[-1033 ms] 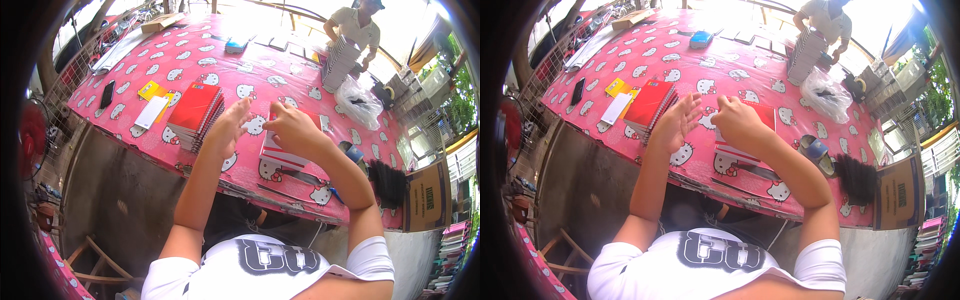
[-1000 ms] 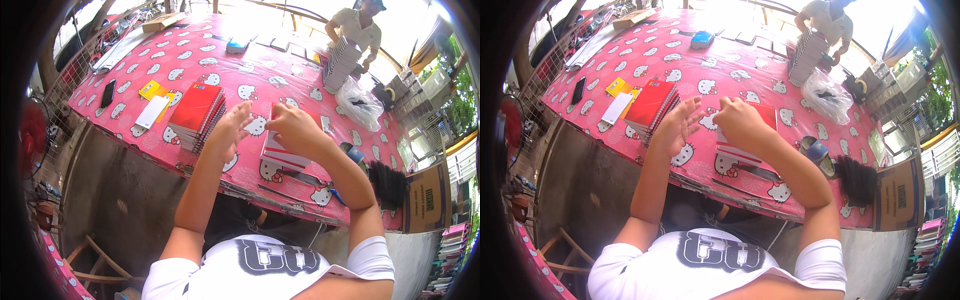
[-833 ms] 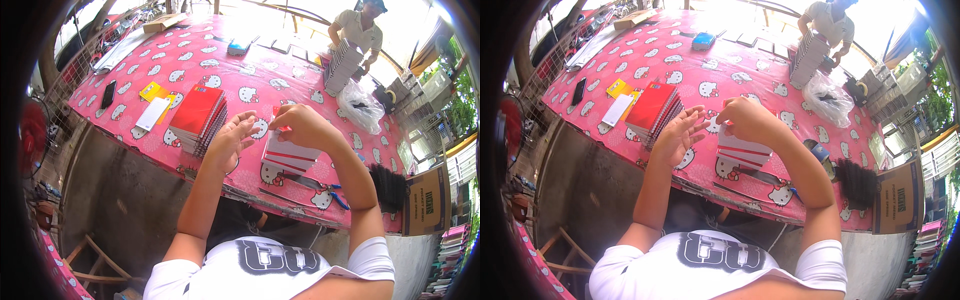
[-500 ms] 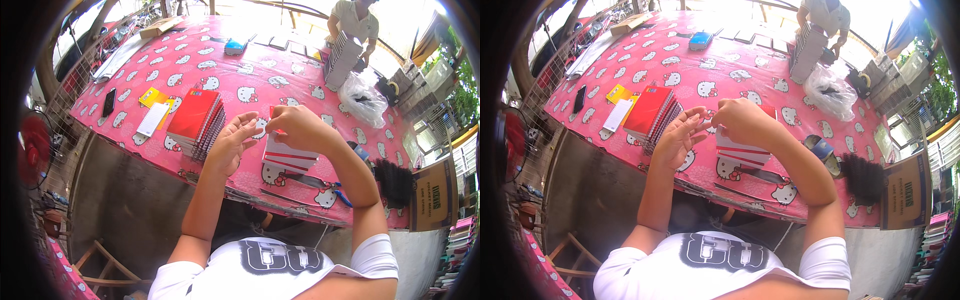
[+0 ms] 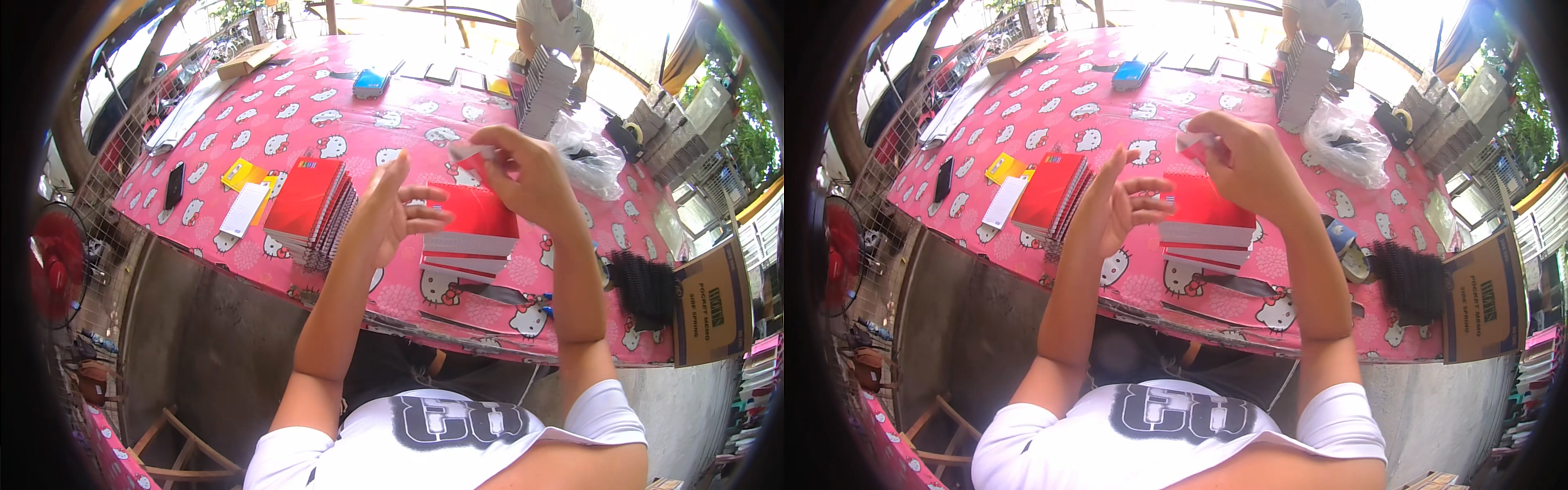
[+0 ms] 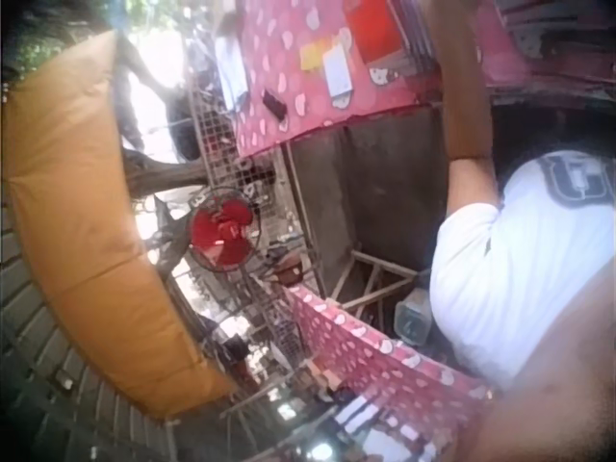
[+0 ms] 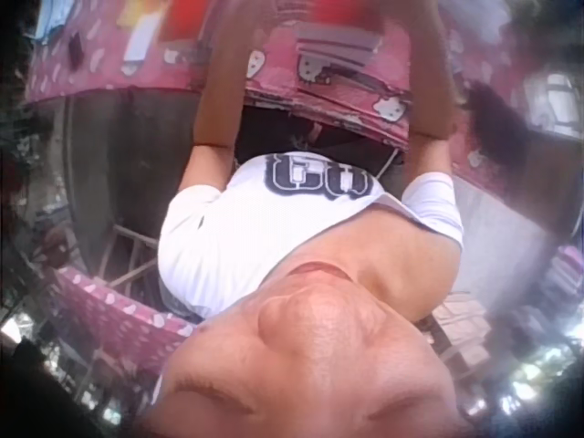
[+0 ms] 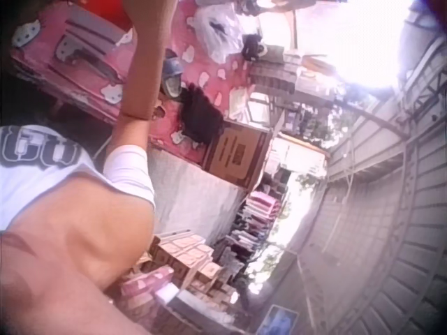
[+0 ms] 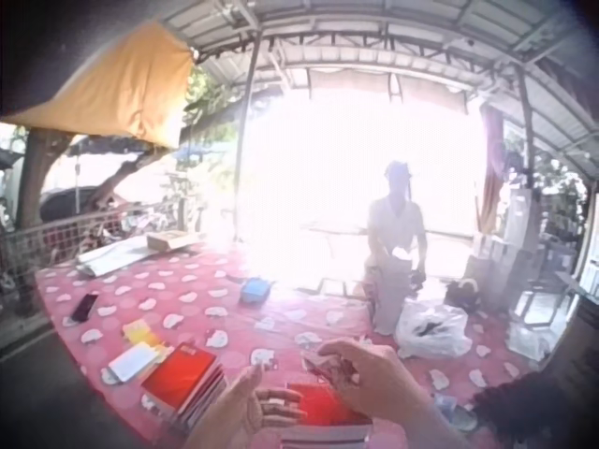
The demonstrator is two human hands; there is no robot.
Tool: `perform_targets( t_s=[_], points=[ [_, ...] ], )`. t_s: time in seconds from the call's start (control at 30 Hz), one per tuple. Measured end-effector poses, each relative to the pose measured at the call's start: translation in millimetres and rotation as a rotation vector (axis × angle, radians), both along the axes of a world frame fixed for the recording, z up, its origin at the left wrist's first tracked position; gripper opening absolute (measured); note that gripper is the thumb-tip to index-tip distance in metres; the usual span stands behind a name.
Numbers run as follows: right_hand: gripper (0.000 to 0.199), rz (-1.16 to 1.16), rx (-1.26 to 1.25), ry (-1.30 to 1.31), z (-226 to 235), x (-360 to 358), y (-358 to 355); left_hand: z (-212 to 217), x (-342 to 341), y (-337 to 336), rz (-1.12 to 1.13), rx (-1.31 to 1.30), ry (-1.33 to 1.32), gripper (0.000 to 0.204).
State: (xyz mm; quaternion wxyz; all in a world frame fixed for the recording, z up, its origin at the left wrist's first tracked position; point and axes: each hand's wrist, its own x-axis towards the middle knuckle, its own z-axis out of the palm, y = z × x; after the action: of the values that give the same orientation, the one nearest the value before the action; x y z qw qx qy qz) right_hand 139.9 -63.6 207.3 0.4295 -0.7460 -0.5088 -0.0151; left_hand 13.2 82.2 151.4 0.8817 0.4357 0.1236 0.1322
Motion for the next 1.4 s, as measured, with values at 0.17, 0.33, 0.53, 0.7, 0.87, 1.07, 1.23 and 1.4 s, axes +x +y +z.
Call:
perform_targets(
  t_s=[0.17,0.33,0.53,0.7,0.87,1.07,1.23,1.4],
  points=[
    [0.034,0.284,-0.052,-0.340,-46,-23,-18,-17,46,2,0.001,0.330,-0.010,0.051],
    [0.040,-0.040,0.352,0.141,-48,25,-61,-13,29,-5,0.206,0.861,-0.240,0.047],
    [0.041,0.028,0.319,0.615,-100,10,-44,-39,29,-19,0.418,1.183,-0.266,0.052],
    [0.042,-0.093,0.293,0.331,-110,-2,-36,-35,27,-21,0.395,1.327,-0.192,0.057],
    [0.037,-0.077,0.134,-0.080,-94,8,-70,-9,34,-54,0.577,1.715,-0.118,0.027],
    [0.022,-1.119,-0.439,-0.085,-163,160,-306,4,51,-62,0.414,1.484,-0.191,0.016],
    [0.023,-1.123,-0.632,-0.010,-186,161,-308,-1,55,-52,0.447,1.472,-0.187,0.016],
    [0.023,-1.175,-0.403,-0.370,-175,178,-308,2,54,-57,0.440,1.519,-0.218,0.018]
  ],
)
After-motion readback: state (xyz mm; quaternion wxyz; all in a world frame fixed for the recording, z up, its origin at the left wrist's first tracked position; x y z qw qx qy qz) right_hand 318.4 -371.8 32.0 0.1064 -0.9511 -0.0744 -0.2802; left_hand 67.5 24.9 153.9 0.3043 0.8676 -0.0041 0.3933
